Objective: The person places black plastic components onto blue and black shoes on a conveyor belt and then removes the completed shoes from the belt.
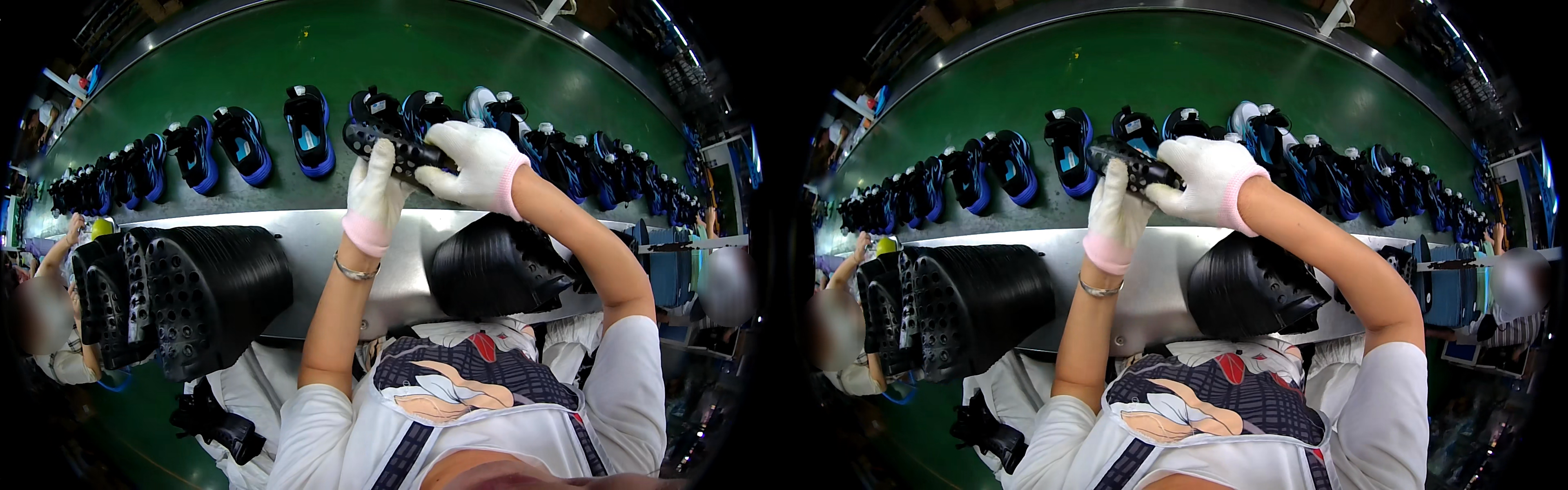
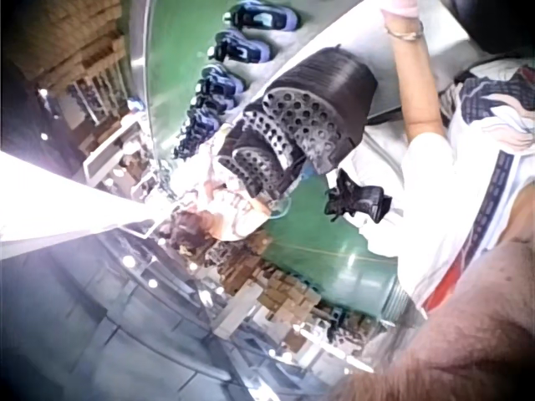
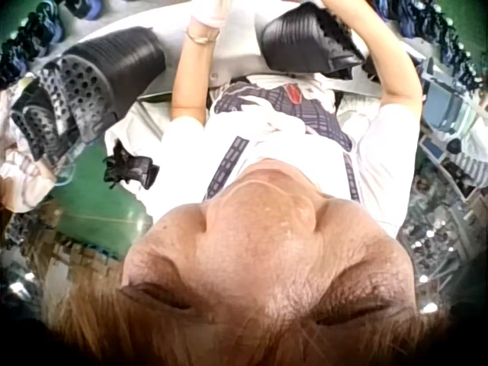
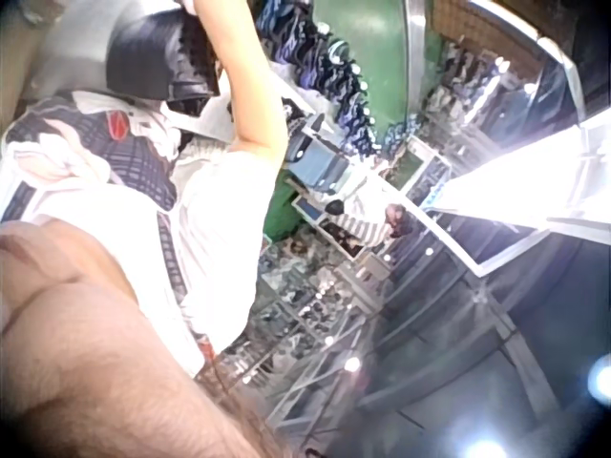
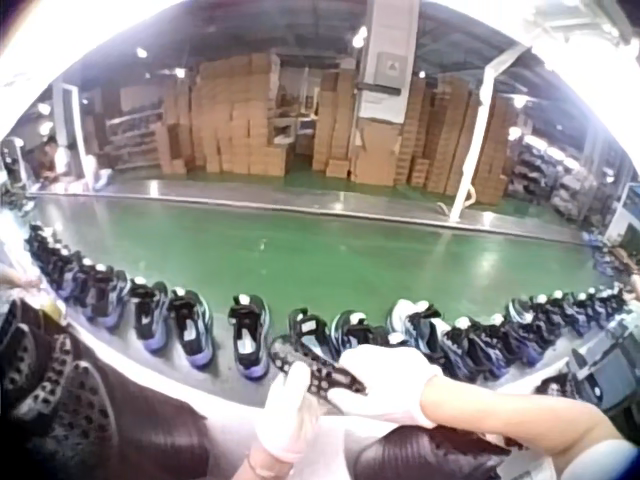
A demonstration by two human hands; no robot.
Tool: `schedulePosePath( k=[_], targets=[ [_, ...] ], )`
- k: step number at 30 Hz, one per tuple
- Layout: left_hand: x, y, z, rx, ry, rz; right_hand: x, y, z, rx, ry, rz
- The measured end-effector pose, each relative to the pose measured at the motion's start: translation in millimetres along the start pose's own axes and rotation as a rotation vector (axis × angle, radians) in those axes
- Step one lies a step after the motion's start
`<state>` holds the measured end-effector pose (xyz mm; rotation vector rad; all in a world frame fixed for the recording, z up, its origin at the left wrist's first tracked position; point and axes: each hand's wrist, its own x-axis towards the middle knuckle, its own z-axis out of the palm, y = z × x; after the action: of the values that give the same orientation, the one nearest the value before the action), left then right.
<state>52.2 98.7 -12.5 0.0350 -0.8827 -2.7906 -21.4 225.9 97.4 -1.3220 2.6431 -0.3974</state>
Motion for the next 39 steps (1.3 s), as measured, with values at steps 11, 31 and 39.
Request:
schedulePosePath(
  k=[11, 31, 39],
  targets=[
    [12, 0, -33, 1.103, 0.178, 0.065, 35, 9, -11, -0.021, -0.32, 0.237],
    [55, -21, -52, 1.77, -0.047, -0.363, 121, 28, 11, -0.068, -0.637, 0.422],
    [53, -33, -69, 1.81, -0.069, -0.197, 130, 28, 32, -0.112, -0.603, 0.431]
  ],
)
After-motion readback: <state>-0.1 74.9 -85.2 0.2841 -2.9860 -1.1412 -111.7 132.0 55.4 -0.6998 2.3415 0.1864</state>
